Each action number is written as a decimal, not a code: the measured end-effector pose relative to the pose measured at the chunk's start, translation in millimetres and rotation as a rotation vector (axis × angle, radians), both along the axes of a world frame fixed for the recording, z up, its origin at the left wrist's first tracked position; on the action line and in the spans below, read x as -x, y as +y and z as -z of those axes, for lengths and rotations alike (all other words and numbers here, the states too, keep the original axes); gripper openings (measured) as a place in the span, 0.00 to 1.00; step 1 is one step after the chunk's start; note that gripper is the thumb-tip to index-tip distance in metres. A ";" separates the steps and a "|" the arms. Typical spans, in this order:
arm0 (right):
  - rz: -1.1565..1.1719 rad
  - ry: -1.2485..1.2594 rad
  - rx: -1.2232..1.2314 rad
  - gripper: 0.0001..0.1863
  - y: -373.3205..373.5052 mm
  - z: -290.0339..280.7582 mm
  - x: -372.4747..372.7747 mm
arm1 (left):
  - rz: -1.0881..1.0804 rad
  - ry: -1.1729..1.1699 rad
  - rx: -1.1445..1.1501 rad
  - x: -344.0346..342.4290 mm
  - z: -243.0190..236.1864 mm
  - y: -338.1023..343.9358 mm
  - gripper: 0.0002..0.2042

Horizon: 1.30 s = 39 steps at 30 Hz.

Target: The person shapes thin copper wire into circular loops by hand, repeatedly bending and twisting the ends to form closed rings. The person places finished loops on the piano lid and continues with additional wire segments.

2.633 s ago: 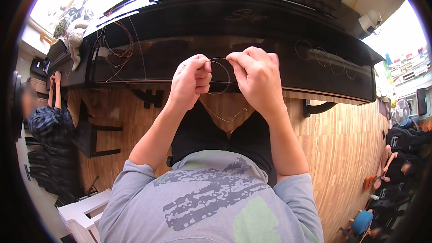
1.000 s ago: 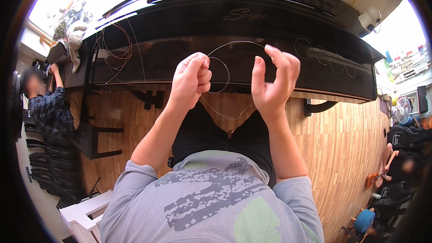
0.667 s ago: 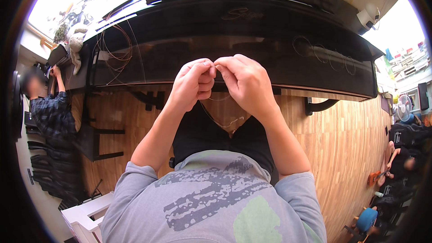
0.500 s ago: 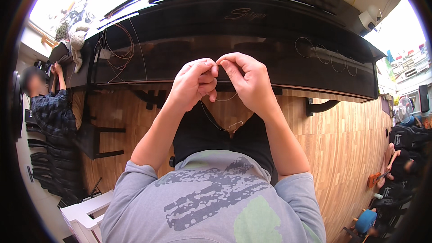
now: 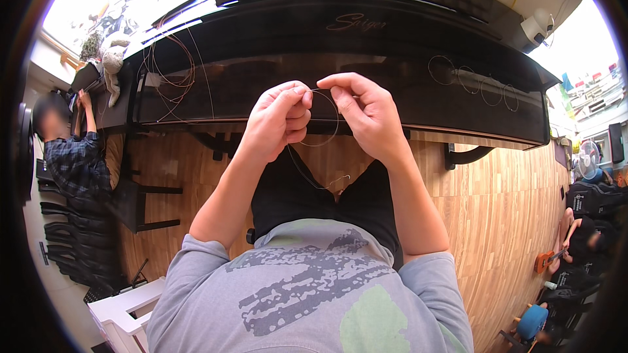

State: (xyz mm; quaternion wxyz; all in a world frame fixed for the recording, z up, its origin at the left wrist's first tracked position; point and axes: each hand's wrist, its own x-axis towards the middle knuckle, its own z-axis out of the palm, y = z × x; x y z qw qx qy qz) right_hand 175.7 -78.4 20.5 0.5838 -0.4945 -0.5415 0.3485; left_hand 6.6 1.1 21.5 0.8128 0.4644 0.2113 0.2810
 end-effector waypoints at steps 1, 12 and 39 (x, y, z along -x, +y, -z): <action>0.046 -0.028 -0.017 0.07 -0.2 0.6 -0.4 | 0.004 0.003 -0.014 0.1 -0.2 -0.1 0.10; 0.500 -0.915 -0.353 0.04 -0.4 -6.3 -5.1 | 0.000 -0.019 -0.061 1.7 0.1 1.0 0.11; -0.144 0.481 0.178 0.07 -3.5 9.1 5.9 | -0.102 -0.042 -0.078 -3.9 5.2 -1.4 0.11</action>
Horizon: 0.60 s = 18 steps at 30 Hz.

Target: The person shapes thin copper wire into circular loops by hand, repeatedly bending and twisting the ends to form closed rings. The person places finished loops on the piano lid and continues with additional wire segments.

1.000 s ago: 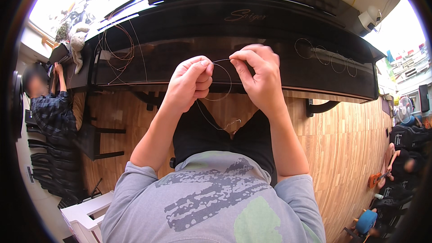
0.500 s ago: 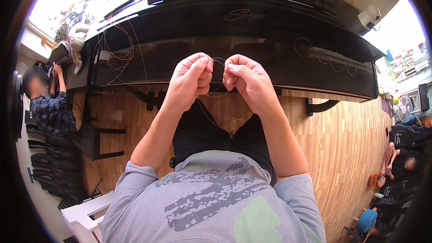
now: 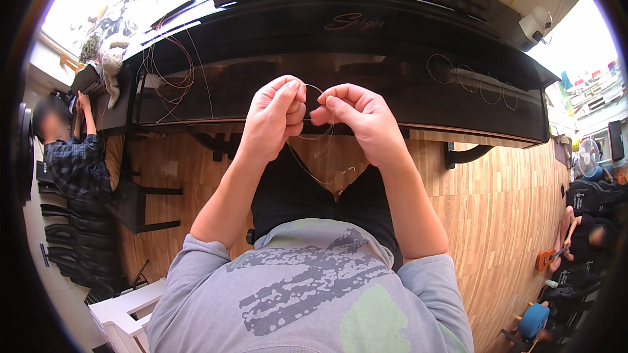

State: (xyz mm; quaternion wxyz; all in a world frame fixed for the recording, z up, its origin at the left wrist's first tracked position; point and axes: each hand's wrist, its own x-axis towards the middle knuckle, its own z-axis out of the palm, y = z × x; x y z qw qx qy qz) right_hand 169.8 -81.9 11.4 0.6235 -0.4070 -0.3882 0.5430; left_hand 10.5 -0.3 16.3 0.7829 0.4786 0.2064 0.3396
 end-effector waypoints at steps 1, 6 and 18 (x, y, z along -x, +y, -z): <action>0.044 -0.121 -0.024 0.07 1.1 1.0 -1.5 | 0.005 0.008 -0.002 0.4 0.2 -0.1 0.11; 0.249 -0.629 -0.089 0.05 0.0 -4.0 -11.2 | 0.066 0.053 -0.019 0.6 0.3 -0.8 0.11; 0.393 -0.352 -0.049 0.07 14.2 -2.6 0.2 | 0.034 0.130 -0.104 -6.2 2.1 -3.9 0.11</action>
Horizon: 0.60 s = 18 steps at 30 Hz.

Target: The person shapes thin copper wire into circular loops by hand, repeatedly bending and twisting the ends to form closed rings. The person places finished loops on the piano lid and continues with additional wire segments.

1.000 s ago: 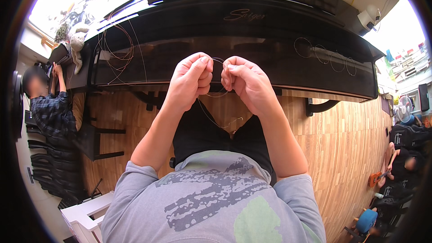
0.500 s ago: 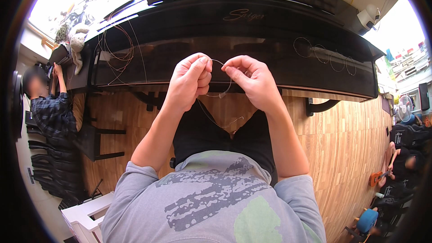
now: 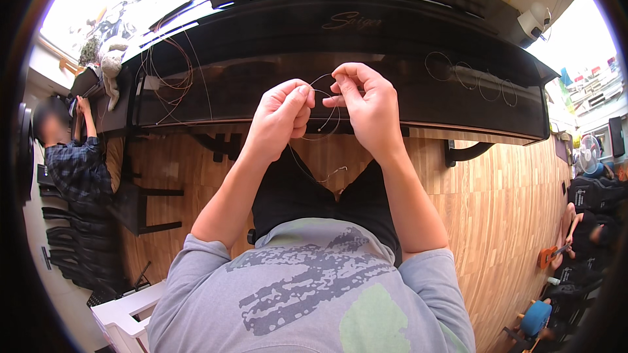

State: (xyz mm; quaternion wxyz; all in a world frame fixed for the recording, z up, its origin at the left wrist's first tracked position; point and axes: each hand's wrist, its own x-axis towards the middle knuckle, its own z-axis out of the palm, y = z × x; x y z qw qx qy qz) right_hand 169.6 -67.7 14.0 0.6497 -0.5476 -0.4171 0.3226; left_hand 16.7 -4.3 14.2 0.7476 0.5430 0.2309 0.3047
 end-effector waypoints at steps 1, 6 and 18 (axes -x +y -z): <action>-0.041 0.072 0.033 0.07 -0.9 -1.8 -0.9 | -0.026 0.015 -0.038 0.0 -0.3 -0.5 0.11; -0.238 0.306 0.160 0.08 -7.7 -0.7 -1.7 | -0.109 -0.027 -0.024 1.0 2.9 5.1 0.12; -0.293 0.199 -0.026 0.18 -21.5 4.3 1.5 | -0.166 -0.109 0.034 1.0 6.3 11.7 0.12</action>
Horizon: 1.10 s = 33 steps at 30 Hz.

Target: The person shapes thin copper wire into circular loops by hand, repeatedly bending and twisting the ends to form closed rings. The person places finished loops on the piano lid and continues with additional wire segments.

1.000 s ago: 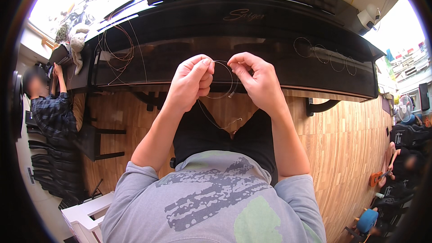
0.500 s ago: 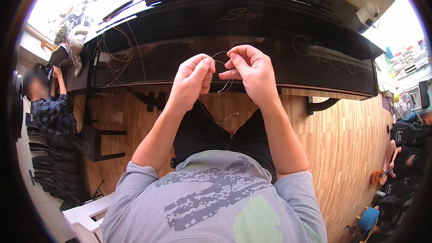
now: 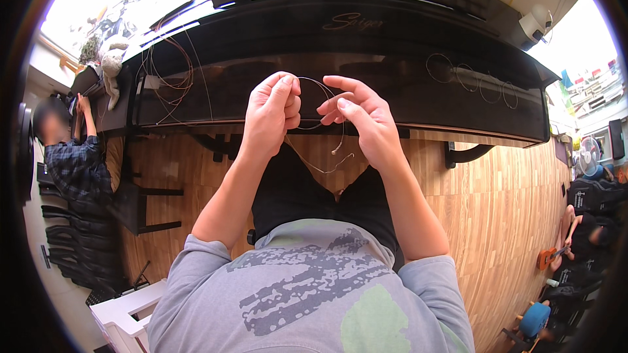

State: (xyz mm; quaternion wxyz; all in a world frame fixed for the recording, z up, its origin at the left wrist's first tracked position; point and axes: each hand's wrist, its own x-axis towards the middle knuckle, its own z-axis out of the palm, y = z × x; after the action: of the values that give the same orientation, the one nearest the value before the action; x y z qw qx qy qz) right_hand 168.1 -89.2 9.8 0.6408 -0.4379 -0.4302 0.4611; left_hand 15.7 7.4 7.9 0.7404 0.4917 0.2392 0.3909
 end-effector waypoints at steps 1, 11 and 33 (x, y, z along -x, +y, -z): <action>0.019 -0.008 -0.011 0.18 -1.3 -1.0 0.7 | -0.008 -0.006 0.001 0.0 0.2 0.2 0.12; 0.313 -0.416 -0.133 0.11 -4.7 4.4 -10.2 | 0.052 -0.019 0.031 4.8 -1.1 1.3 0.12; -0.139 0.390 0.067 0.06 6.0 11.4 4.2 | 0.080 -0.114 0.087 3.1 0.7 -4.8 0.11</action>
State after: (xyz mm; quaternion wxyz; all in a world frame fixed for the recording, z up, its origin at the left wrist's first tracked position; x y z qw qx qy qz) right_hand 164.0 -83.2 -1.6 0.6637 -0.3307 -0.3115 0.5942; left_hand 12.6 2.6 7.2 0.7884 0.4452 0.1936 0.3779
